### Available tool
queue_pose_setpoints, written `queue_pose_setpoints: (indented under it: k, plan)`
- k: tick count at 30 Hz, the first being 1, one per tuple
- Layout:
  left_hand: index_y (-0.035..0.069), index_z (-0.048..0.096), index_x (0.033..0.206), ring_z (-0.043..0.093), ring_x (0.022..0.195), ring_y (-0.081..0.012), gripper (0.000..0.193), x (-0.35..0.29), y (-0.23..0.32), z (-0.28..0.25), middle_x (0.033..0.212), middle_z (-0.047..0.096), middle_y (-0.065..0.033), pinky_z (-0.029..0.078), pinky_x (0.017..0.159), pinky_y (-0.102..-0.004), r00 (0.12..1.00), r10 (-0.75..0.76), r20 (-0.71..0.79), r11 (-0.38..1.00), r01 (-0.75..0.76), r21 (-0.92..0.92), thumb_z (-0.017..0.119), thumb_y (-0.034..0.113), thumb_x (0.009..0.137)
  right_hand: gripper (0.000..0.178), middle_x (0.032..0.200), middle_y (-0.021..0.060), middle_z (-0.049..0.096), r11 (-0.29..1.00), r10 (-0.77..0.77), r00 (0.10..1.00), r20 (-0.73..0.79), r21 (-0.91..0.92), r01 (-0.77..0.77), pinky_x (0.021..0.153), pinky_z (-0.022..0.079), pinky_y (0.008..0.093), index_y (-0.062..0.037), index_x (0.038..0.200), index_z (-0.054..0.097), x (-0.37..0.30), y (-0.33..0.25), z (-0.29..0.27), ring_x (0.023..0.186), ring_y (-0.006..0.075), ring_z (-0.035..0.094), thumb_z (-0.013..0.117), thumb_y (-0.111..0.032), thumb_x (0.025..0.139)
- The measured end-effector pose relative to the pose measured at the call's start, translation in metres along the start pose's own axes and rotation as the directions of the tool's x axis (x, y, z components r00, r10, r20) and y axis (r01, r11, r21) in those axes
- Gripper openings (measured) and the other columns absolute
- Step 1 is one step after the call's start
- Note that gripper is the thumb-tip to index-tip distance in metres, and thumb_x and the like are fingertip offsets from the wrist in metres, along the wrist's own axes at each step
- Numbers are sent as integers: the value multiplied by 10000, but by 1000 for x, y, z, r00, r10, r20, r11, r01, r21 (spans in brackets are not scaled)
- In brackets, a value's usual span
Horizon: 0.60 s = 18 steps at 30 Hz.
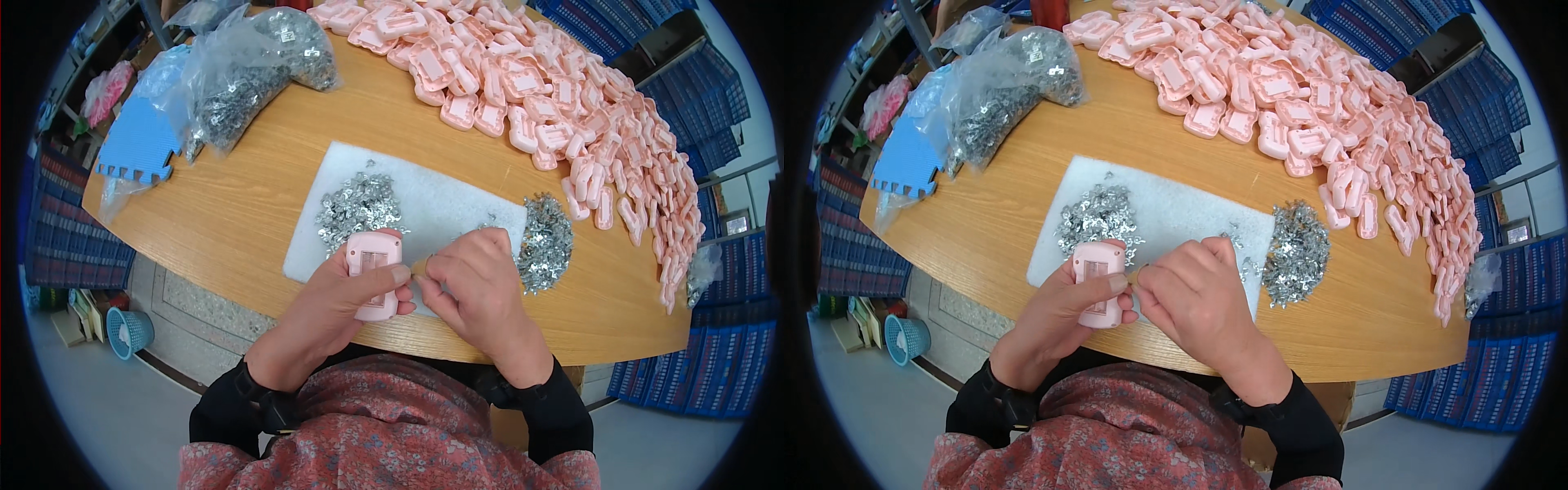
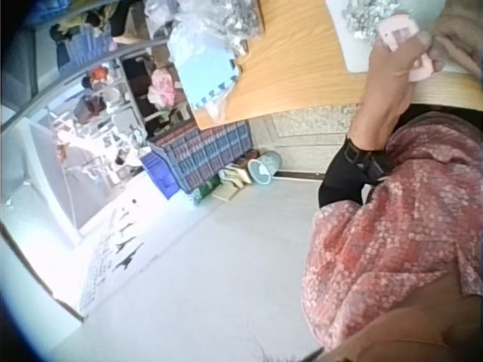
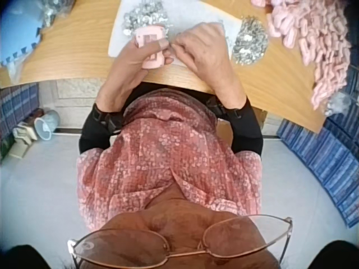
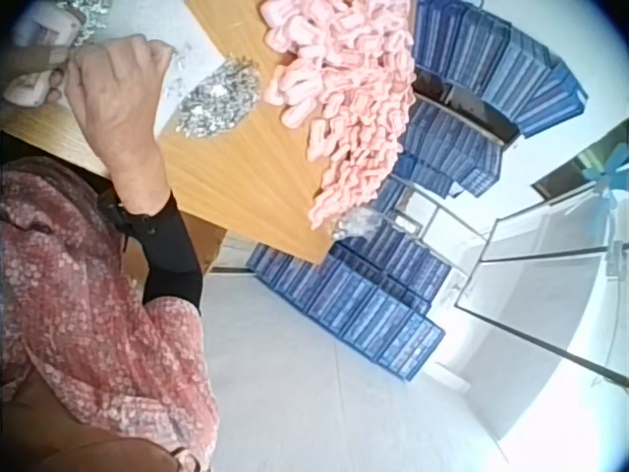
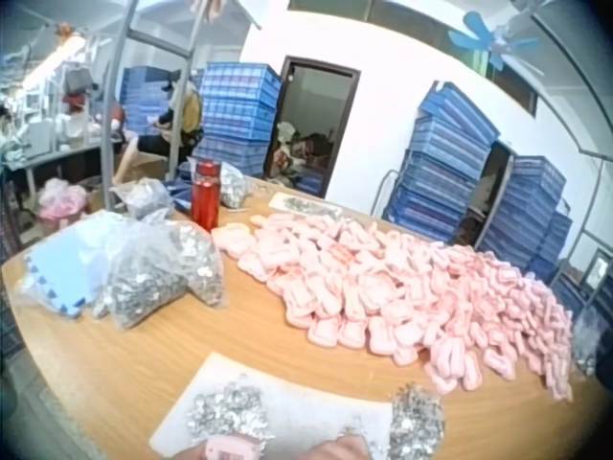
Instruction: The person sits at a table and repeatedly assembles small pink plastic cases by inserting metal screws into them using a screwdriver. They pick up a case, insert screws into the designated holes, and place the finished unit into a growing pile on the table.
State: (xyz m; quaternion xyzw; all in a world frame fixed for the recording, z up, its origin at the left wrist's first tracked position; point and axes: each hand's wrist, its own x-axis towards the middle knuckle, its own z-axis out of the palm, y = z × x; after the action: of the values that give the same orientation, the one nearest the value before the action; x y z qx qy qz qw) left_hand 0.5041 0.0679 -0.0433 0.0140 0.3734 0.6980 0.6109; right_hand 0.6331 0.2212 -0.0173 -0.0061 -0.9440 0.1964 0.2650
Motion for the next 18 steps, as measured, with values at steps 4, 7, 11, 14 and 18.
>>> queue_pose_setpoints:
  k: [4, 7, 11, 14, 18]
  plan:
    - [55, 505, 1310, 674, 808, -179, 479, 4, -5, 3, 978, 639, -75, 579, 738, -313, 999, 33, -12, 999, -33, 28, 707, 28, 878, 175, 806, 43, 619, 995, 82, 997, -3, 57, -81, 724, 420, 354, -80, 876, 653, -6, -4, -5, 762, 235, 598, 784, -95, 762]
    - [54, 515, 1306, 671, 809, -174, 486, 6, -8, 3, 970, 633, -68, 576, 734, -303, 995, 96, 0, 987, -95, 132, 718, 18, 866, 143, 790, 44, 621, 857, 402, 910, 103, 309, -413, 674, 444, 296, -52, 889, 658, -11, -11, -8, 708, 166, 589, 768, -78, 802]
    - [54, 499, 1333, 667, 834, -168, 502, 6, -12, 8, 985, 630, -70, 584, 753, -312, 987, 156, 23, 947, -156, 282, 704, 21, 876, 92, 767, 27, 621, 538, 567, 749, 344, 534, -653, 625, 448, 220, -13, 916, 655, -15, -9, -13, 676, 61, 540, 717, -56, 863]
    - [56, 446, 1386, 664, 873, -181, 460, 5, -9, 13, 1006, 625, -86, 595, 785, -358, 995, 80, 57, 976, -89, 200, 606, 119, 959, 84, 770, 0, 615, 353, 628, 686, 367, 651, -672, 634, 444, 225, -4, 921, 652, -18, -5, -10, 708, 37, 513, 700, -50, 870]
    - [54, 348, 1467, 655, 930, -219, 481, 9, -9, 6, 1052, 610, -121, 597, 822, -438, 974, -51, 220, 996, 65, -60, 387, 310, 1062, 106, 772, 27, 636, 678, 539, 826, 166, 495, -543, 678, 462, 275, -19, 922, 650, -18, 1, -9, 673, 102, 572, 717, -67, 855]
